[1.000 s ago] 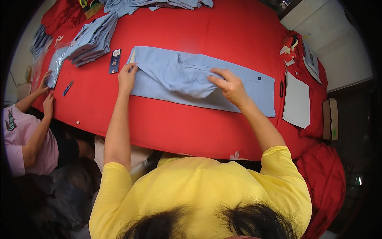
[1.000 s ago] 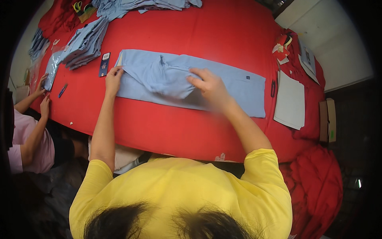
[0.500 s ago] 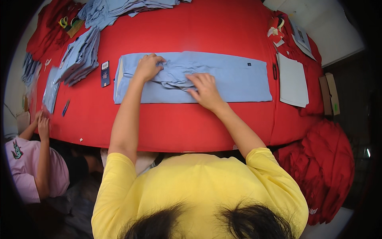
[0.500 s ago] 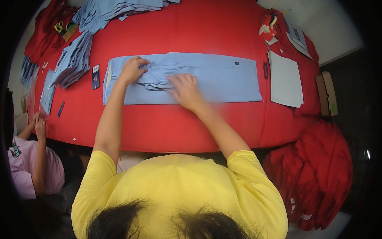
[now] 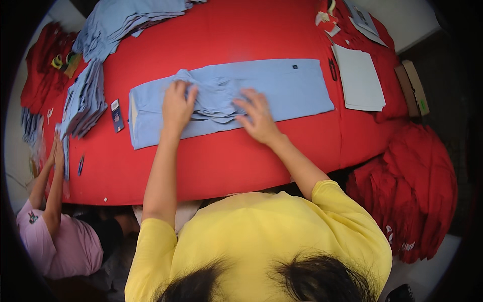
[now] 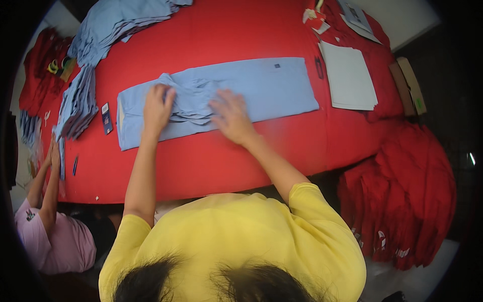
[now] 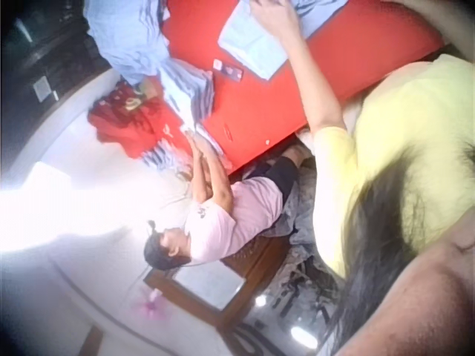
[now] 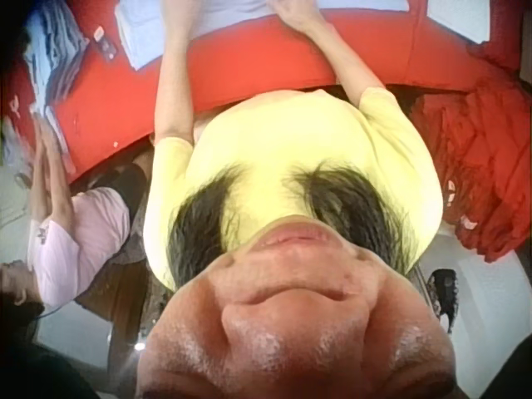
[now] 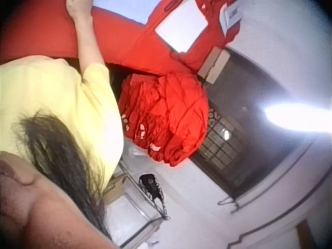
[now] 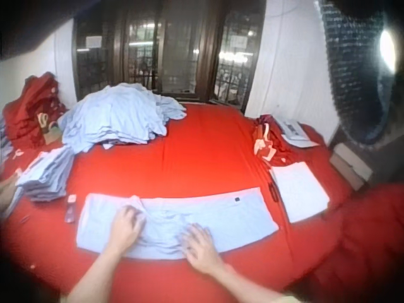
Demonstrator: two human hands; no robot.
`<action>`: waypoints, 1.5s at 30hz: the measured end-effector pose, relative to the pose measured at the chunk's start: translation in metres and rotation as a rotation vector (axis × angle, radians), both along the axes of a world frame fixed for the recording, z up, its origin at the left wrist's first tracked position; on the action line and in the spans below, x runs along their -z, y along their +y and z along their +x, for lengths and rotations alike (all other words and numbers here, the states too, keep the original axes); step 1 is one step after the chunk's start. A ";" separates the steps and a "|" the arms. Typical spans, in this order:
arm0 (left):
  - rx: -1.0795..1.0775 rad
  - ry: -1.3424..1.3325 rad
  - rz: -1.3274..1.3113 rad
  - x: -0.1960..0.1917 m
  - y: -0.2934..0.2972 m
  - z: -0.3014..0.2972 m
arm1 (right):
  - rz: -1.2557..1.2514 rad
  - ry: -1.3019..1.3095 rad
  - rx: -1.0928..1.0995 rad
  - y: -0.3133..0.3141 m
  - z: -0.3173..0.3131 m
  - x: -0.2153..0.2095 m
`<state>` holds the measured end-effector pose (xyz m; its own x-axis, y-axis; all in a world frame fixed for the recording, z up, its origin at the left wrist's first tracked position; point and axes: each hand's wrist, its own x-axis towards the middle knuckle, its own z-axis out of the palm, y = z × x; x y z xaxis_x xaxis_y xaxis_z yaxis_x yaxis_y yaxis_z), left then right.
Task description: The person folds light blue shirts one by one on a red surface, using a cardboard template to ensure consistent folding size, and places each finished garment onto a stack.
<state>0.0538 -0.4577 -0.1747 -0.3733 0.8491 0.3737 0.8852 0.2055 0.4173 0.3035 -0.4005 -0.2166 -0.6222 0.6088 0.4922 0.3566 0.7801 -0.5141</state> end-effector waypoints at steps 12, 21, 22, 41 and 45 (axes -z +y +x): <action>0.333 0.258 0.047 0.028 0.032 0.104 | -0.391 -0.478 0.997 0.107 0.171 -0.011; 0.314 -0.054 -0.039 0.041 0.047 0.112 | -0.376 -0.006 0.688 0.088 0.098 -0.077; 0.338 -0.230 -0.014 0.029 0.045 0.113 | -0.260 0.042 0.513 0.076 0.075 -0.078; 0.089 -0.112 -0.164 -0.010 0.024 0.088 | -0.303 0.110 0.373 0.080 0.055 -0.006; 0.342 0.073 0.056 -0.006 0.076 0.095 | -0.471 0.078 0.246 0.087 0.064 -0.006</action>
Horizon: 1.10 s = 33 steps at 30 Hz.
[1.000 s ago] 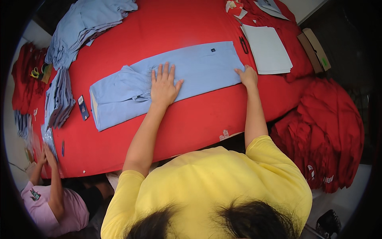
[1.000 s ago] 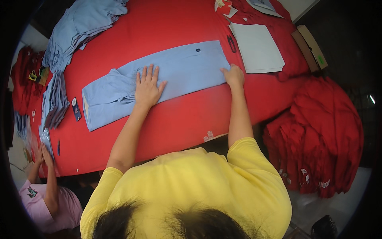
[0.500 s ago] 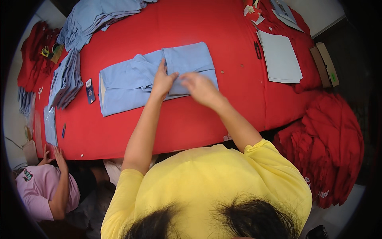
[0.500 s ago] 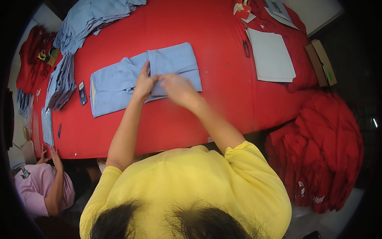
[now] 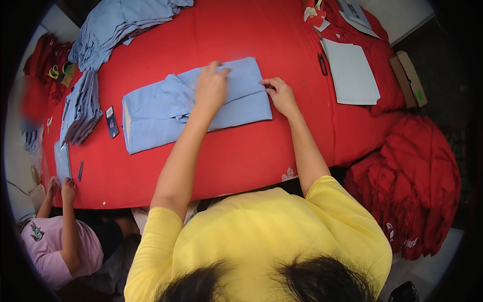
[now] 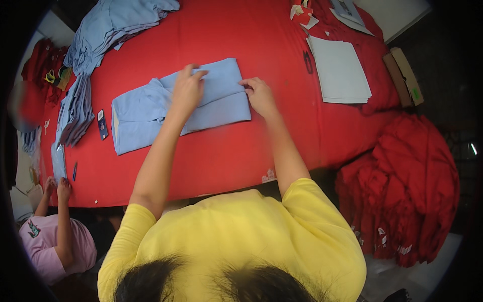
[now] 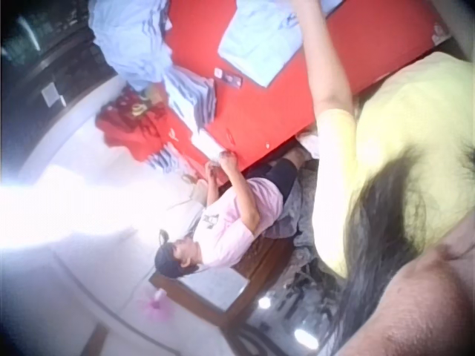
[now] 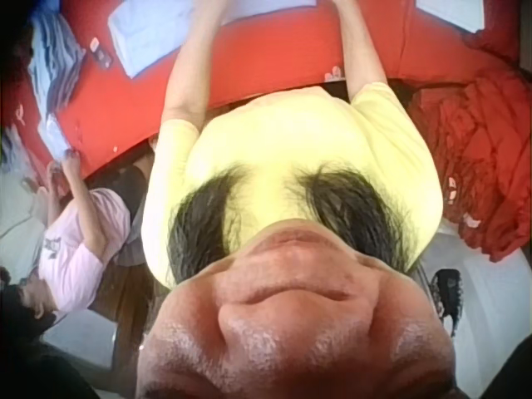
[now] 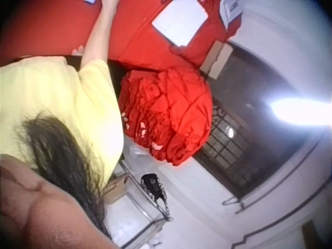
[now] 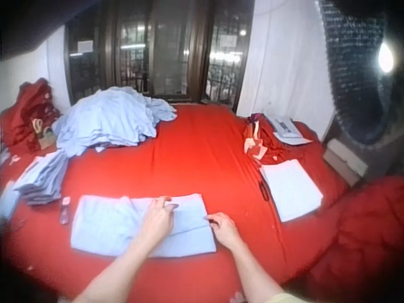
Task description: The person folds light blue shirts one by one on a red surface, using a cardboard template to ensure consistent folding size, and places each finished garment onto a stack.
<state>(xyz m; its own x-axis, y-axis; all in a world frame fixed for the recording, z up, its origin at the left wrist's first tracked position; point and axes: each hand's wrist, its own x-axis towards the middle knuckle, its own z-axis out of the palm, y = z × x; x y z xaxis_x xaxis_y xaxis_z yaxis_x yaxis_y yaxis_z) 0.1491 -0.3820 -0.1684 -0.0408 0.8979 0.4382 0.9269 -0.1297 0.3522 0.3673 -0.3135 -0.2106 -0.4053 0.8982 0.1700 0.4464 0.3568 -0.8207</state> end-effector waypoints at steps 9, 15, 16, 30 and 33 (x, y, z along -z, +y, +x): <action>0.533 0.123 -0.370 -0.002 0.102 0.025 | 0.429 0.044 -0.079 0.014 -0.001 -0.008; 0.492 0.154 -0.206 -0.025 0.088 0.004 | 0.011 -0.381 0.069 -0.026 0.000 -0.029; 0.458 0.162 -0.196 -0.017 0.086 0.008 | 0.063 -0.367 -0.051 -0.019 0.007 -0.016; -0.074 -0.491 0.006 0.009 -0.046 0.031 | -0.711 0.510 -0.211 -0.004 -0.021 -0.016; -0.173 -0.770 -0.409 -0.030 -0.038 0.031 | -0.837 0.633 -0.383 -0.035 -0.044 -0.049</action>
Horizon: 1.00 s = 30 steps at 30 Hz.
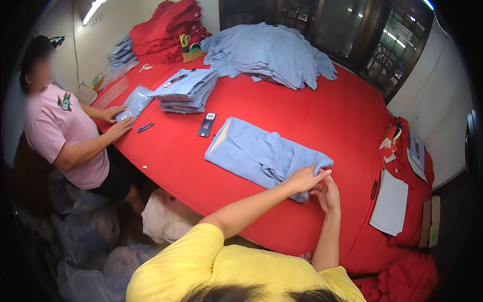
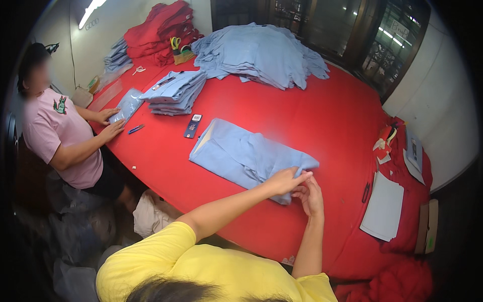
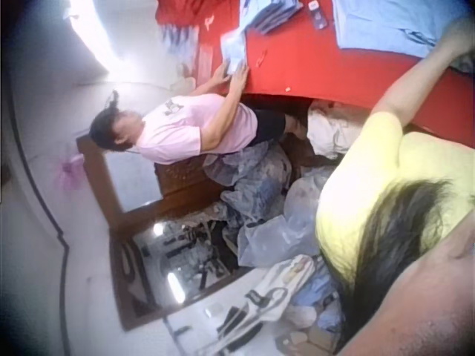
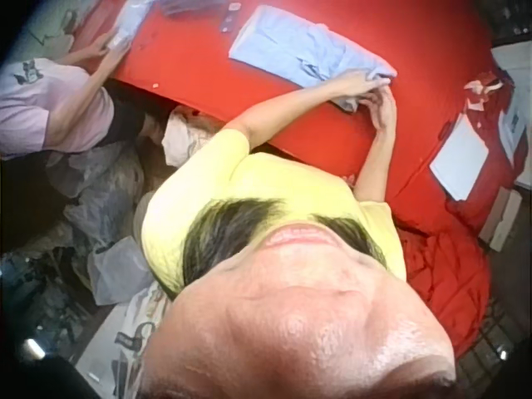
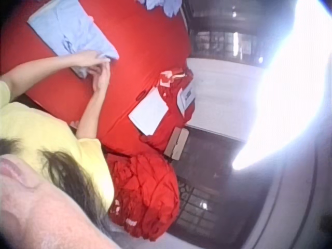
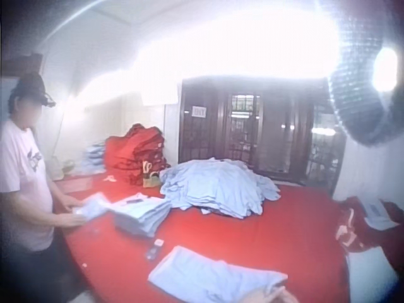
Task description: The person folds light blue shirts one by one on a red surface, using a cardboard template to ensure consistent folding size, and places each finished garment onto a stack.
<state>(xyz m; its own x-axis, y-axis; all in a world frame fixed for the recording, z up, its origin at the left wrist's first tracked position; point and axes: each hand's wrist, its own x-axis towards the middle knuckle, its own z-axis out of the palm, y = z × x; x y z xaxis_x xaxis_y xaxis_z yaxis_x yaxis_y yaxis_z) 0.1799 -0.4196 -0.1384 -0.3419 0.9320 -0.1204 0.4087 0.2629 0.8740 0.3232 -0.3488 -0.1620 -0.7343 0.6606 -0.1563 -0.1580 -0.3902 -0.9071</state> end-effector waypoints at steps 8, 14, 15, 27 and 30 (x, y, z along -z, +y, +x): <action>-0.219 0.161 0.408 -0.003 -0.025 -0.086 | 0.054 0.139 -0.087 -0.010 -0.023 -0.017; -0.434 0.495 -0.337 0.024 -0.138 -0.290 | 0.155 -0.230 -0.096 -0.032 -0.046 -0.020; -0.494 0.523 -0.472 0.041 -0.144 -0.297 | 0.204 -0.263 -0.115 -0.033 -0.056 -0.017; -0.578 0.591 -0.159 0.063 -0.148 -0.272 | 1.495 -0.825 0.253 -0.082 -0.218 0.061; -0.510 0.471 -0.229 0.045 -0.164 -0.261 | 1.245 -0.512 0.138 -0.055 -0.186 0.066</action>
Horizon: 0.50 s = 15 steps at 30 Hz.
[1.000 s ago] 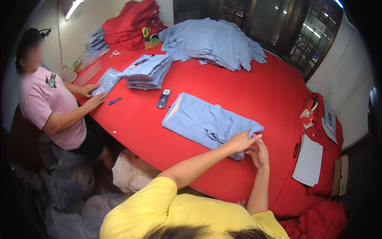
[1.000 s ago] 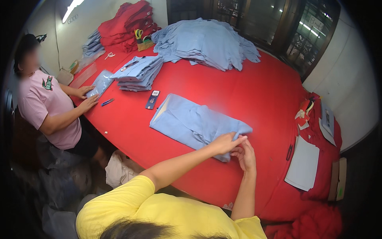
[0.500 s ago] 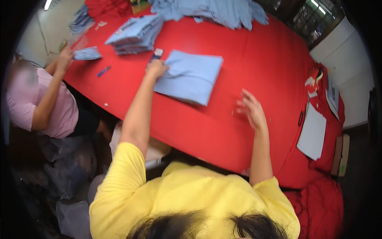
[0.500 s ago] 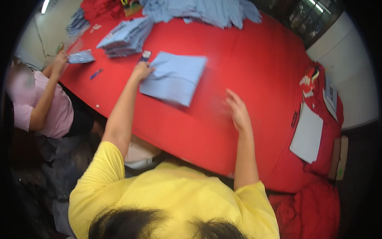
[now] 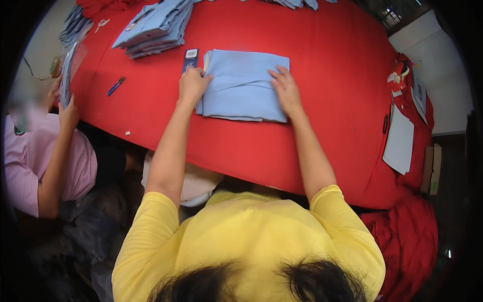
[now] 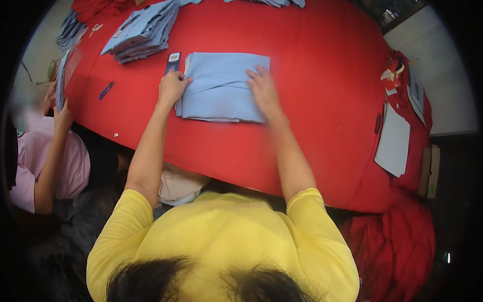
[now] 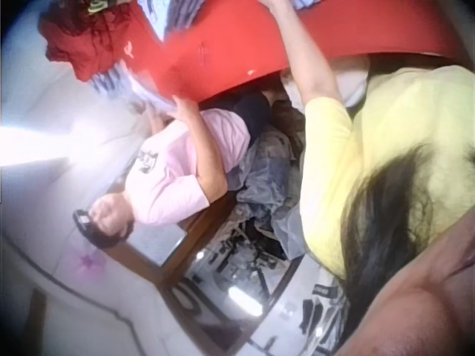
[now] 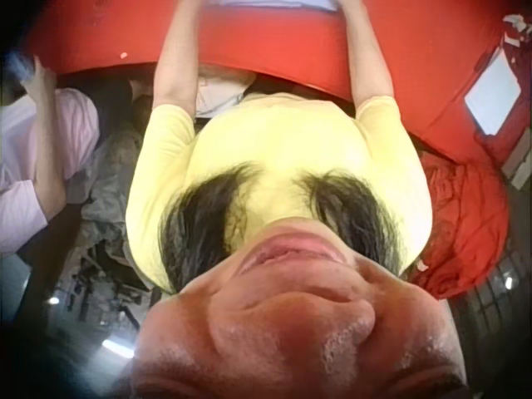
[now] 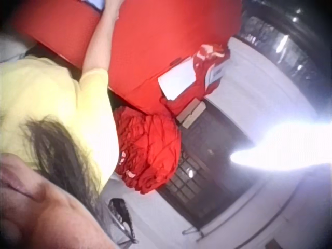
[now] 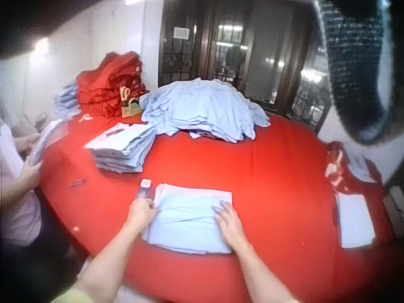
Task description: The person folds light blue shirts one by one on a red surface, using a cardboard template to ensure consistent folding size, and places each finished garment onto a stack.
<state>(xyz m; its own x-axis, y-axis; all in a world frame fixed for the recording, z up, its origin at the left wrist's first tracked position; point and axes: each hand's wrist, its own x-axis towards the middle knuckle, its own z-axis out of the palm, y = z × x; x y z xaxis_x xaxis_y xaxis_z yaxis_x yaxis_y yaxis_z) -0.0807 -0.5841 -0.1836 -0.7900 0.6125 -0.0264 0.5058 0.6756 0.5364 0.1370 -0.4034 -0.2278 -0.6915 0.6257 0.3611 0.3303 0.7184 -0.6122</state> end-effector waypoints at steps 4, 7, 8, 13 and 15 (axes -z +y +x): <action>0.040 -0.098 0.045 0.016 -0.005 0.017 | -0.122 -0.111 -0.062 0.014 0.054 -0.034; 0.073 0.032 0.035 0.019 0.001 0.028 | -0.162 -0.217 -0.058 0.009 0.073 -0.052; 0.076 0.089 0.027 0.018 0.001 0.032 | -0.140 -0.245 -0.037 0.005 0.078 -0.058; 0.067 0.117 -0.010 0.022 0.004 0.034 | -0.295 -0.178 -0.049 0.003 0.099 -0.037; 0.059 0.138 -0.032 0.013 0.003 0.040 | -0.468 -0.202 -0.031 0.001 0.094 -0.038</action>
<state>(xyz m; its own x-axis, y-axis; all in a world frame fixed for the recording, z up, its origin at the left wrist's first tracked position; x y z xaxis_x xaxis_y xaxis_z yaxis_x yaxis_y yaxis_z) -0.0412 -0.5812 -0.1970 -0.7502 0.6585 0.0595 0.6125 0.6582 0.4377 0.2305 -0.4019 -0.1898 -0.7395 0.6663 -0.0962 0.4582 0.3936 -0.7969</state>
